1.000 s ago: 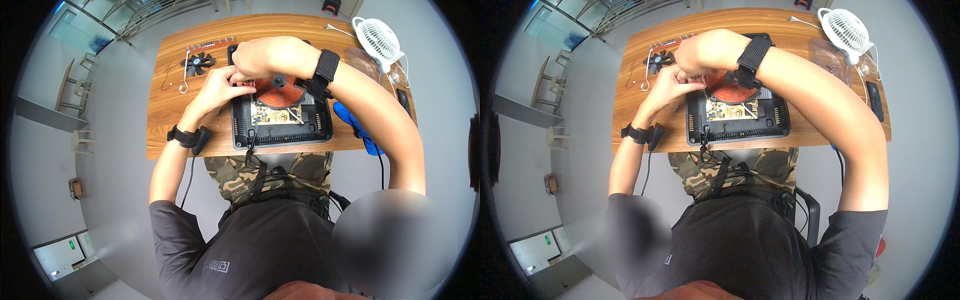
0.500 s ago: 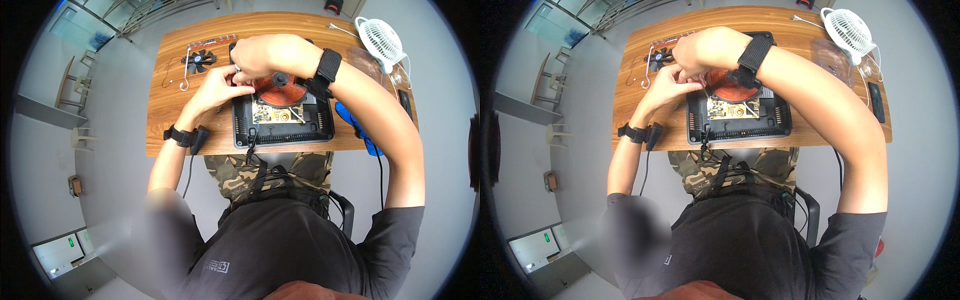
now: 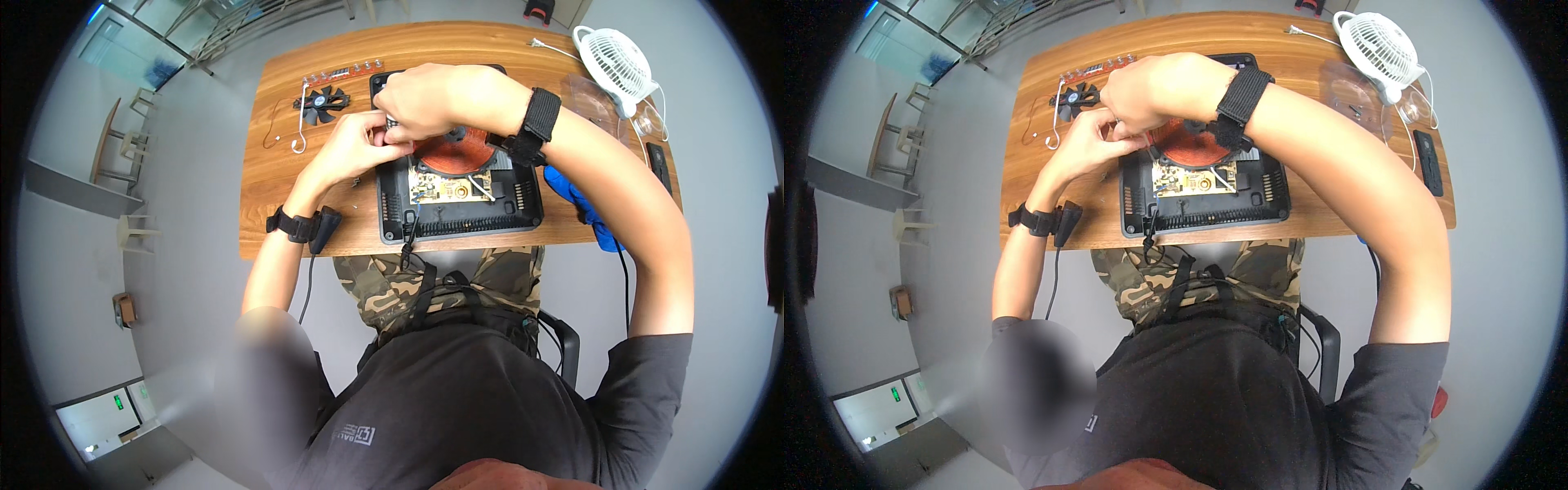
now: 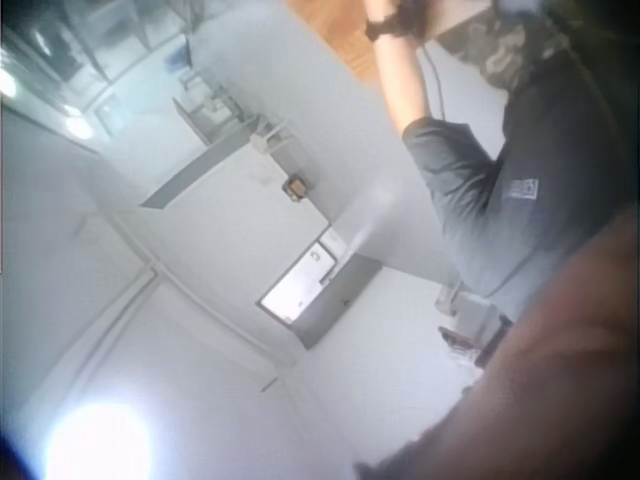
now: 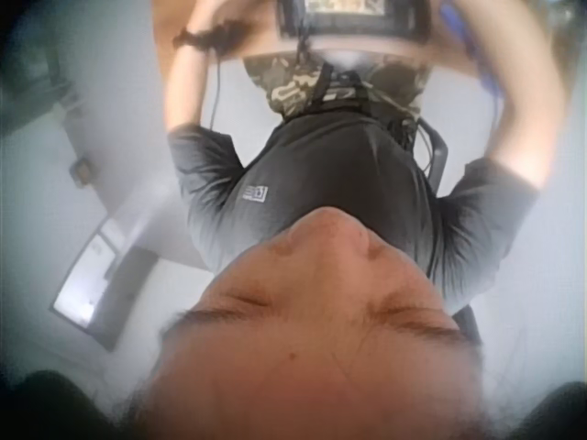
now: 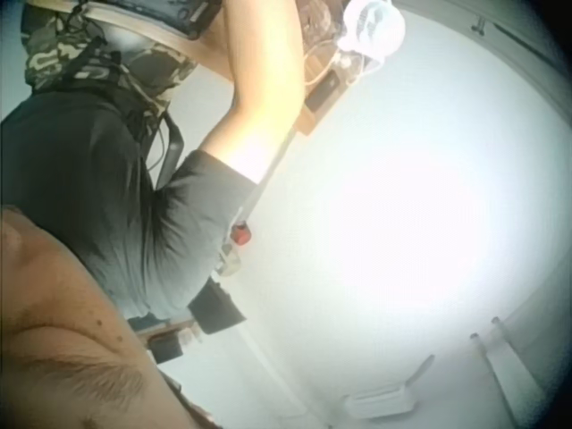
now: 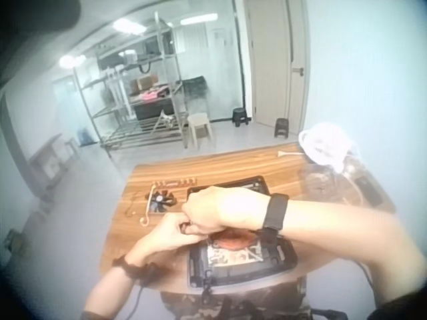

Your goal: The person wipes the interior and exterior of a black plastic device housing with a blue cloth, then places a copper-colored fan and a circuit board inside. They use a screwdriver to fasten the components into the housing.

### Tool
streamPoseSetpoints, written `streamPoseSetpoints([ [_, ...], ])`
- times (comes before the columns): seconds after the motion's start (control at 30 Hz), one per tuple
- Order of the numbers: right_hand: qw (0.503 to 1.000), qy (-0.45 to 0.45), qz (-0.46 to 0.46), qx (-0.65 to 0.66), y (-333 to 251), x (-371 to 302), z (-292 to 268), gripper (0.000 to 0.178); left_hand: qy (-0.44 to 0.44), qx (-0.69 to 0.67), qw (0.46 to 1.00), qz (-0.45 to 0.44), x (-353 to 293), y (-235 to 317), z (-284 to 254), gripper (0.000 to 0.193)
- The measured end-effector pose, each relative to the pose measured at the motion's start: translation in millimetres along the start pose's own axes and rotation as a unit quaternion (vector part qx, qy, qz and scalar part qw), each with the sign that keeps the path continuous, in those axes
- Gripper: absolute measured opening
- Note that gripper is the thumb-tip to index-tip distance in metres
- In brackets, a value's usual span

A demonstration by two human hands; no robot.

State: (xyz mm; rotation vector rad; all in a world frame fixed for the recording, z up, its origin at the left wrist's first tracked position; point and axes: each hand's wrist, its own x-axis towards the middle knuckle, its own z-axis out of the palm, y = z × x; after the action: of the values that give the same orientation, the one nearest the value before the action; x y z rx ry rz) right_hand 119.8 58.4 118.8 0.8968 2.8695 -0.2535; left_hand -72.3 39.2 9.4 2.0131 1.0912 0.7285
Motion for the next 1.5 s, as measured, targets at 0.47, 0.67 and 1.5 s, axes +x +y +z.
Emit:
streamPoseSetpoints([
  [0.47, 0.995, 0.073, -0.064, 0.032, 10.3, -1.7, 9.1, 0.037, -0.042, 0.059, 0.996, -0.058, 1.3, 8.5, -3.3, 0.022],
  [0.67, 0.994, 0.101, -0.041, -0.015, 7.9, 11.2, 17.6, 0.040, 0.016, -0.022, 0.999, -0.032, -1.0, 11.2, 8.0, 0.030],
  [1.5, 0.998, 0.000, 0.009, -0.054, -6.4, -5.9, -3.9, 0.040, -0.010, -0.091, 0.992, -0.088, -5.8, 11.9, 6.3, 0.017],
])
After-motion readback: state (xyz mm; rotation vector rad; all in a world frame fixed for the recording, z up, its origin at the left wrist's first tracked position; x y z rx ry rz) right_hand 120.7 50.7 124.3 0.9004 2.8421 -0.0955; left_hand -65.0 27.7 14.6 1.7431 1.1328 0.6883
